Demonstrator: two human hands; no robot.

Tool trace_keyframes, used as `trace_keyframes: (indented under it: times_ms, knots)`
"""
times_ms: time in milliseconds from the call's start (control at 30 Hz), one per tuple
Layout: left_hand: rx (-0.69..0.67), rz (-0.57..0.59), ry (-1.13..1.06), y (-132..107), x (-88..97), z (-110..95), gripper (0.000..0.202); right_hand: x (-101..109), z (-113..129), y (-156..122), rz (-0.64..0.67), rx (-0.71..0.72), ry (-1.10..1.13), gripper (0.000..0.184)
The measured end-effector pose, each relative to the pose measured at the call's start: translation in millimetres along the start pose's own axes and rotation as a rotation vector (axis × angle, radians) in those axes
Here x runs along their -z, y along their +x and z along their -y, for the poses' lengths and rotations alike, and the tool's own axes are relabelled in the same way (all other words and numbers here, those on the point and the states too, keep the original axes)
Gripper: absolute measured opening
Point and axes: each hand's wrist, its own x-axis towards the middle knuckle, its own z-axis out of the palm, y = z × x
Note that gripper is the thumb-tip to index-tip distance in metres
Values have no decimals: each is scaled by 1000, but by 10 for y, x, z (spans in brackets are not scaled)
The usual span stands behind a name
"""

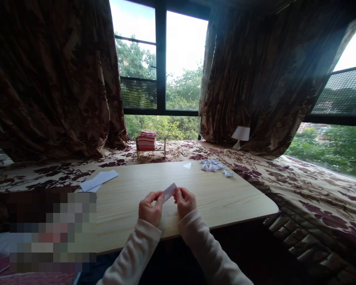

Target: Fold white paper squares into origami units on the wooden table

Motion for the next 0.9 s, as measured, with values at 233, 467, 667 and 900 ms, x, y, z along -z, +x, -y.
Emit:
trace_keyframes:
  times_ms: [233, 467, 667, 900]
  knots:
    - [50, -98, -66, 13, 16, 57, 21, 96, 48, 65, -152, -79, 107, 37]
    - [59, 16, -127, -2, 39, -13, 19, 85, 177, -12, 140, -36, 147, 26]
    - [290, 152, -352, 4, 20, -163, 26, 96, 204, -37, 127, -8, 172, 26]
    - [283, 178, -326, 10, -11, -148, 23, 99, 204, -41, 97, 33, 142, 27]
